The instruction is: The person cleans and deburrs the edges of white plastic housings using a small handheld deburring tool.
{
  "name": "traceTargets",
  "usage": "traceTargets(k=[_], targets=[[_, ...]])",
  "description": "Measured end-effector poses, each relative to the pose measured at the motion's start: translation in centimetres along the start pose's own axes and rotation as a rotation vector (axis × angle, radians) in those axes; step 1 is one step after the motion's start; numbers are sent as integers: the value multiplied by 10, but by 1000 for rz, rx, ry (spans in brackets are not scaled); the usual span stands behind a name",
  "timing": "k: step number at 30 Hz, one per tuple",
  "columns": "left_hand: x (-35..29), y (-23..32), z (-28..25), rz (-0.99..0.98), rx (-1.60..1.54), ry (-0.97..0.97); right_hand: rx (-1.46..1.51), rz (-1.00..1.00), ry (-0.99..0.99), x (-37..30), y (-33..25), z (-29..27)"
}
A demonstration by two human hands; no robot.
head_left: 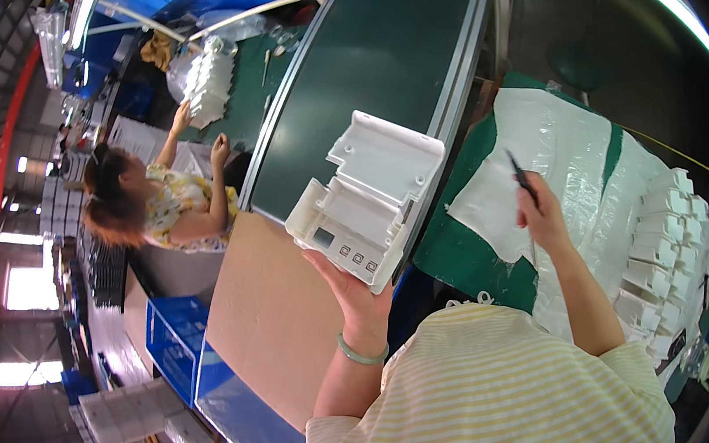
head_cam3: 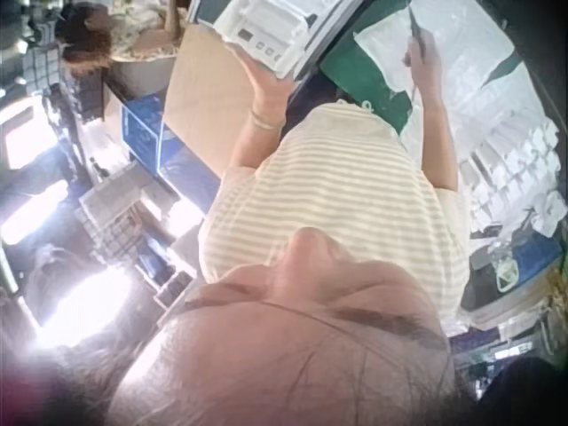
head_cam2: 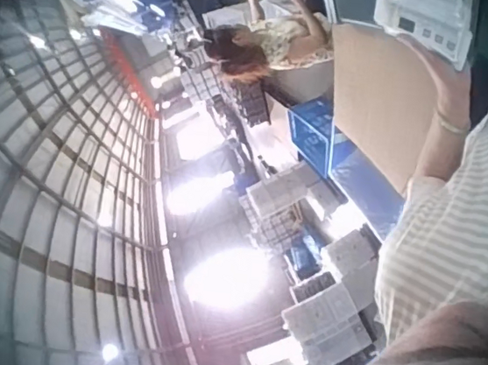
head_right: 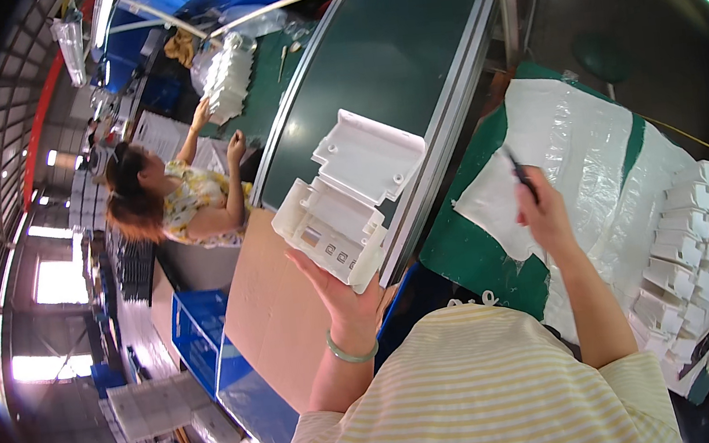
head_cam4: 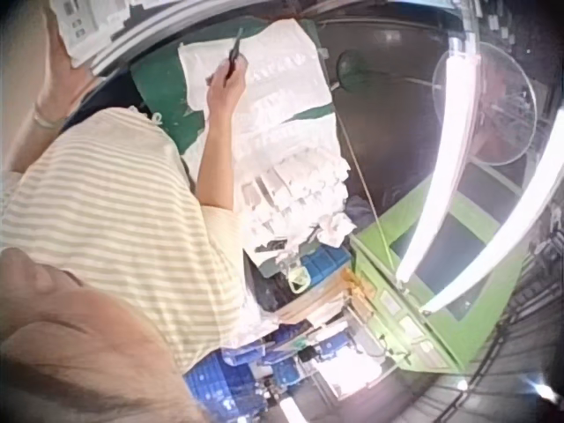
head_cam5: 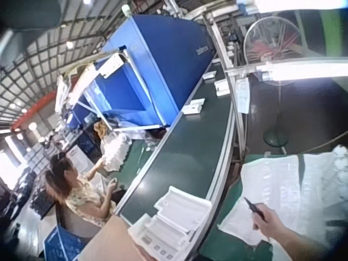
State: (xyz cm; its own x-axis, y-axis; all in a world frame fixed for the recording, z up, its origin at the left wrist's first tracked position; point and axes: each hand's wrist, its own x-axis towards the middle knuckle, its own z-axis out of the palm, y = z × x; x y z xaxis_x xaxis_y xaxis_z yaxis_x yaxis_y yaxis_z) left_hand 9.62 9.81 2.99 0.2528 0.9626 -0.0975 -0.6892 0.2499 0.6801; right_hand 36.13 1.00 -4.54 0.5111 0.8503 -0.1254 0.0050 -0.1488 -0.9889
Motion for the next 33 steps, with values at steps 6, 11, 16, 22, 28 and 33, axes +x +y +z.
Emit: traceTargets(k=[6,11,16,22,28,33], targets=[[7,12,27,174,190,68,-522,-738,-133,-34,-97,62],[10,13,0,499,445,-1,-603,-772,-83,-44,-106,80],[11,13,-25,479,633,-162,-395,-613,-170,-49,-114,88],[3,11,-17,351,81,-51,-322,-568,-172,-49,-107,84],[-5,24,11,193,-12,-208,-386,-566,-147,-49,-95,73],[2,15,3,527,682,-127,-376,-172,76,-24,-33,21]])
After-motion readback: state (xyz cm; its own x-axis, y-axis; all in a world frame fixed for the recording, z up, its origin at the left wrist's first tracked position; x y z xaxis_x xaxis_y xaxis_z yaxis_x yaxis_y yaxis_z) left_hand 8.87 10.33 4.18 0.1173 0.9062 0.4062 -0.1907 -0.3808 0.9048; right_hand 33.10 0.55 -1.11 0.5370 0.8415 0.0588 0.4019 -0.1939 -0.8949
